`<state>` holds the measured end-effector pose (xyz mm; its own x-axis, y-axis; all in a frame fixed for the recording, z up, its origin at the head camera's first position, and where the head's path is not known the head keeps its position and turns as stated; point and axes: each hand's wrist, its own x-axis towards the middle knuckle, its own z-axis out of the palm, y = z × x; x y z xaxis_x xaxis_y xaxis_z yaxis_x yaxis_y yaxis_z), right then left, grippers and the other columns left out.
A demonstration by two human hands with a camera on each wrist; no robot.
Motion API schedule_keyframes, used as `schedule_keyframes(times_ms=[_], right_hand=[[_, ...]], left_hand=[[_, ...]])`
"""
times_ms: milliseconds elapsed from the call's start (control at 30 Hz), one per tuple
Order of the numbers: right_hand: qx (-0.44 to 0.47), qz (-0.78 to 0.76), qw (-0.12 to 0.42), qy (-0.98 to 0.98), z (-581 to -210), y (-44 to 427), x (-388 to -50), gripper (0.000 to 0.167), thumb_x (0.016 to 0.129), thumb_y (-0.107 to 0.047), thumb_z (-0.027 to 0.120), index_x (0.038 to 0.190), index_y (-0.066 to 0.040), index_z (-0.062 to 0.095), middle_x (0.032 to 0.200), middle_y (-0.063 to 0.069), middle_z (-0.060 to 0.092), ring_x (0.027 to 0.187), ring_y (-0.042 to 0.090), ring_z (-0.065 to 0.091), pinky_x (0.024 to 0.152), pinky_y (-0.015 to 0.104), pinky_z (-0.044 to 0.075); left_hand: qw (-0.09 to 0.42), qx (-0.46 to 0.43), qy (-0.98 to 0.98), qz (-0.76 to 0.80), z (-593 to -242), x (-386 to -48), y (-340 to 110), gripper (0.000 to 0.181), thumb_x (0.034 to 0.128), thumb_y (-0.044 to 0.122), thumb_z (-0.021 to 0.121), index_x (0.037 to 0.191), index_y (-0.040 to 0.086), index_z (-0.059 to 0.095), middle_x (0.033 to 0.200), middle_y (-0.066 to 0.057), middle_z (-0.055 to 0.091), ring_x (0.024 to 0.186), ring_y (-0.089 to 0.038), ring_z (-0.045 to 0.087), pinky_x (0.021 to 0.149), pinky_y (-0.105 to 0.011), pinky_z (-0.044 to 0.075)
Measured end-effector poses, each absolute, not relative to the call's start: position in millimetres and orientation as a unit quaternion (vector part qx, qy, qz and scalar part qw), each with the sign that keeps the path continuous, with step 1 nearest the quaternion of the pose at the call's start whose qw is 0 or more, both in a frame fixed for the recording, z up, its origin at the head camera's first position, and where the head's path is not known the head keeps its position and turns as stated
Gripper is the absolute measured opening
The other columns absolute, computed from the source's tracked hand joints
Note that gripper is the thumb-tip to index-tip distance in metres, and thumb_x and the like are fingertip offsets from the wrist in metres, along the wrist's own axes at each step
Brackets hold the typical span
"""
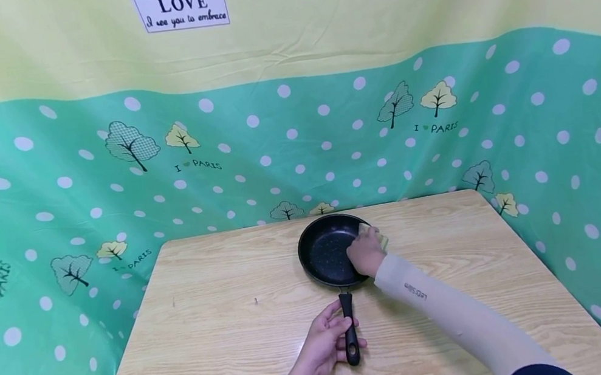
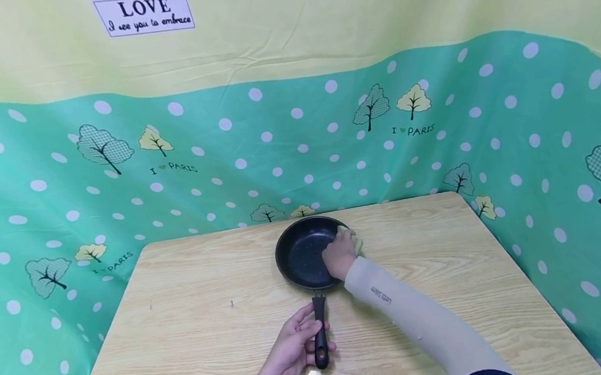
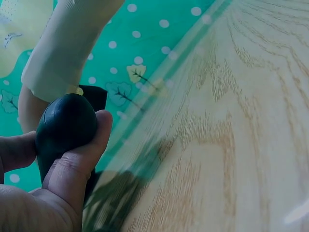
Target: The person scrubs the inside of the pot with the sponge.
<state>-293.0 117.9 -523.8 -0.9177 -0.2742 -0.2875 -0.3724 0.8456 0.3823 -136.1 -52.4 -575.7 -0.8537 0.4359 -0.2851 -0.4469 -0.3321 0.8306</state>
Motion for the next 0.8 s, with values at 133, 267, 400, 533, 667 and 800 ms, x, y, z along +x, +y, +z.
schedule_keyframes(times_ms=[133,267,400,533,667,800], right_hand=[[-0.163,0.205,0.127,0.957,-521.5,117.5,-289.6,0.025,0.096,-0.019,0.074,0.120,-0.011,0.078,0.122,0.015,0.074,0.123,0.040,0.062,0.103,0.067,0.041],[-0.160,0.182,0.135,0.961,-519.0,119.2,-285.9,0.024,0.095,-0.017,0.076,0.118,-0.011,0.078,0.120,0.015,0.075,0.121,0.041,0.063,0.104,0.068,0.040],[-0.162,0.166,0.135,0.963,-516.6,120.9,-282.2,0.024,0.096,-0.016,0.075,0.119,-0.011,0.079,0.119,0.015,0.075,0.117,0.040,0.064,0.105,0.068,0.040],[-0.156,0.138,0.146,0.967,-512.4,121.4,-278.9,0.021,0.095,-0.013,0.076,0.115,-0.010,0.079,0.118,0.015,0.075,0.112,0.039,0.065,0.105,0.068,0.039],[-0.140,0.100,0.168,0.971,-506.0,121.5,-276.2,0.019,0.093,-0.008,0.075,0.112,-0.007,0.079,0.116,0.017,0.075,0.108,0.039,0.063,0.105,0.066,0.038],[-0.138,0.069,0.186,0.970,-500.1,121.4,-274.2,0.021,0.093,-0.005,0.073,0.114,-0.006,0.077,0.118,0.018,0.073,0.106,0.038,0.064,0.105,0.068,0.038]], left_hand=[[0.272,-0.008,0.509,0.816,-576.0,-135.7,-52.5,0.066,0.1074,0.012,0.059,0.164,0.001,0.027,0.115,-0.012,0.070,0.081,-0.028,0.078,0.066,-0.042,0.065],[0.274,-0.008,0.505,0.819,-576.2,-136.0,-52.3,0.067,0.1072,0.012,0.060,0.164,0.001,0.026,0.115,-0.012,0.070,0.081,-0.027,0.078,0.066,-0.043,0.065],[0.276,-0.009,0.502,0.820,-576.2,-136.8,-51.8,0.067,0.1073,0.012,0.060,0.164,0.001,0.025,0.115,-0.012,0.070,0.081,-0.026,0.078,0.067,-0.043,0.065],[0.277,-0.010,0.500,0.820,-575.5,-137.1,-51.5,0.068,0.1071,0.012,0.060,0.164,0.001,0.025,0.114,-0.012,0.070,0.080,-0.026,0.078,0.067,-0.043,0.065],[0.280,-0.010,0.497,0.821,-575.1,-137.1,-51.7,0.068,0.1070,0.012,0.060,0.164,0.002,0.025,0.114,-0.011,0.070,0.080,-0.025,0.078,0.067,-0.043,0.065],[0.282,-0.009,0.496,0.821,-575.6,-137.3,-52.2,0.068,0.1071,0.012,0.060,0.164,0.002,0.025,0.114,-0.011,0.070,0.080,-0.025,0.078,0.066,-0.041,0.065]])
